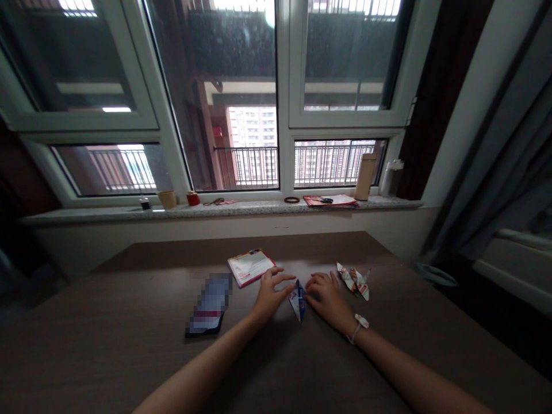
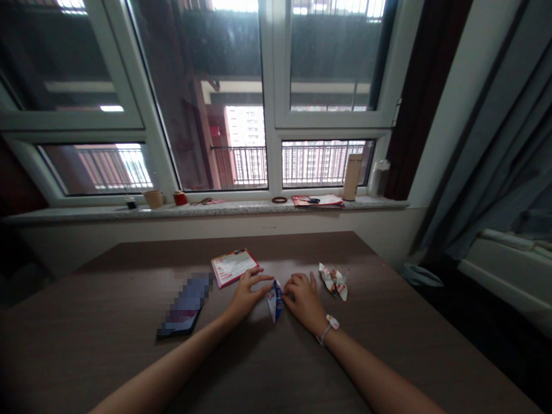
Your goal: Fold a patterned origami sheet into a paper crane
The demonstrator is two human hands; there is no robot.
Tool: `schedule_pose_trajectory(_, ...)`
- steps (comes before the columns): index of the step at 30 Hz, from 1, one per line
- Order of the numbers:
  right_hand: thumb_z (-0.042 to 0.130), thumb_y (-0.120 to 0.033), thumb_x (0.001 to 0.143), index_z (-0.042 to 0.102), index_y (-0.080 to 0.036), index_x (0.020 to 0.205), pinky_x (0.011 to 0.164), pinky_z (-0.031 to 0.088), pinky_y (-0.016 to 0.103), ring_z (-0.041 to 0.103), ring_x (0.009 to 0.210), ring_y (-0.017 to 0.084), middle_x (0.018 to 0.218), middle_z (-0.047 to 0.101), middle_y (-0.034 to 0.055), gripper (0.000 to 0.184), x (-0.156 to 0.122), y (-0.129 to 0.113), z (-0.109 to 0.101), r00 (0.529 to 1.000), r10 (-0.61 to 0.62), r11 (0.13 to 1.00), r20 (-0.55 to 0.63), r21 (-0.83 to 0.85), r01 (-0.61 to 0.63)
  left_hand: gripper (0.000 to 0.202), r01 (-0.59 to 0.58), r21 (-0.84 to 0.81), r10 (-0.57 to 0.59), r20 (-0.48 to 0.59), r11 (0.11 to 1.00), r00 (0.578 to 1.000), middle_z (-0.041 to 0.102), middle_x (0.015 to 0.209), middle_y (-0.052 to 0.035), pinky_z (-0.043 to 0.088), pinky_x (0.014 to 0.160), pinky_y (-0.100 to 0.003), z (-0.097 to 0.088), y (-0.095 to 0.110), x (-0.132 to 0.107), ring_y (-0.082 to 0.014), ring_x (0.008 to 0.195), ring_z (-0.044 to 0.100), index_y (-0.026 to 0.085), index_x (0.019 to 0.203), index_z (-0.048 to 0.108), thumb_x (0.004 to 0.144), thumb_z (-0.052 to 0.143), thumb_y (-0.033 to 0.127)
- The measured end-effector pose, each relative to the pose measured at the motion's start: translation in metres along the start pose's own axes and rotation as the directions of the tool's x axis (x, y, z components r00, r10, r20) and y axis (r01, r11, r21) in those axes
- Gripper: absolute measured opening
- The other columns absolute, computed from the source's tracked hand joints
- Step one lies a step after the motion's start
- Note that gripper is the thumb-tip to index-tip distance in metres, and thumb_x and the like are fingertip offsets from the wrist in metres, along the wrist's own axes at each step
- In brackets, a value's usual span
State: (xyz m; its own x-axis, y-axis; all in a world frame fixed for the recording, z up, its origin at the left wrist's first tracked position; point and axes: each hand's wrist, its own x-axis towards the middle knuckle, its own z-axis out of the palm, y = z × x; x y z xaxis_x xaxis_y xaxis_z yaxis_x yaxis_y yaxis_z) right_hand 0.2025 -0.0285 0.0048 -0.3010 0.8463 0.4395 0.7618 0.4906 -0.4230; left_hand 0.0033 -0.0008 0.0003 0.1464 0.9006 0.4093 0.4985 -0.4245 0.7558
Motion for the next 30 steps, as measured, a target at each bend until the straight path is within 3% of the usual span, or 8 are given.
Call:
schedule_pose_trajectory(9, 0.06, -0.024, 0.086, 0.071, -0.025, 0.083, 0.112, 0.012, 0.052, 0.05, 0.114, 0.023, 0.101, 0.066, 0.0018, 0.011, -0.001, 0.009, 0.001, 1.0, 0.005, 1.0, 0.024, -0.007, -0.005, 0.007, -0.018, 0.252, -0.009, 0.106, 0.968, 0.994, 0.054, 0.129, -0.0056, 0.034, 0.109, -0.046, -0.002, -0.007, -0.002, -0.0285, 0.124, 0.044, 0.028, 0.077, 0.078, 0.071, 0.08, 0.025)
schedule_pose_trajectory(19, 0.056, -0.037, 0.089, 0.073, -0.028, 0.079, 0.113, 0.009, 0.051, 0.05, 0.111, 0.022, 0.102, 0.066, 0.0008, 0.022, -0.003, 0.007, -0.011, 0.997, -0.011, 1.0, 0.079, 0.012, 0.011, 0.014, -0.05, 0.354, -0.047, 0.26, 0.934, 0.964, 0.051, 0.139, -0.0058, 0.031, 0.109, -0.046, -0.014, -0.001, -0.001, -0.0288, 0.128, 0.041, 0.025, 0.079, 0.077, 0.08, 0.07, 0.036)
schedule_pose_trajectory(23, 0.054, -0.039, 0.091, 0.071, -0.025, 0.076, 0.111, 0.012, 0.05, 0.053, 0.105, 0.021, 0.098, 0.066, 0.002, 0.027, -0.001, 0.005, -0.007, 0.998, 0.028, 1.0, 0.062, 0.002, -0.028, 0.015, -0.07, 0.376, -0.03, 0.253, 0.924, 0.967, 0.052, 0.137, -0.0059, 0.032, 0.107, -0.047, -0.012, -0.001, -0.002, -0.0289, 0.127, 0.043, 0.024, 0.077, 0.076, 0.081, 0.069, 0.037)
schedule_pose_trajectory(26, 0.058, -0.038, 0.088, 0.07, -0.024, 0.077, 0.109, 0.016, 0.049, 0.053, 0.103, 0.021, 0.098, 0.064, 0.0021, 0.022, 0.001, 0.004, -0.005, 0.997, 0.048, 0.999, 0.054, -0.005, -0.048, 0.01, -0.104, 0.381, 0.014, 0.233, 0.919, 0.972, 0.055, 0.134, -0.0037, 0.033, 0.106, -0.047, -0.009, -0.003, -0.004, -0.0282, 0.125, 0.044, 0.028, 0.083, 0.076, 0.076, 0.075, 0.034)
schedule_pose_trajectory(30, 0.063, -0.038, 0.085, 0.071, -0.026, 0.084, 0.106, 0.022, 0.046, 0.052, 0.105, 0.022, 0.101, 0.063, 0.0023, 0.014, 0.001, 0.002, -0.005, 0.994, 0.073, 0.997, 0.079, 0.029, -0.076, 0.02, -0.109, 0.363, 0.026, 0.227, 0.925, 0.974, 0.053, 0.135, -0.0035, 0.031, 0.106, -0.048, -0.008, -0.002, -0.006, -0.0287, 0.126, 0.044, 0.033, 0.094, 0.075, 0.073, 0.077, 0.032)
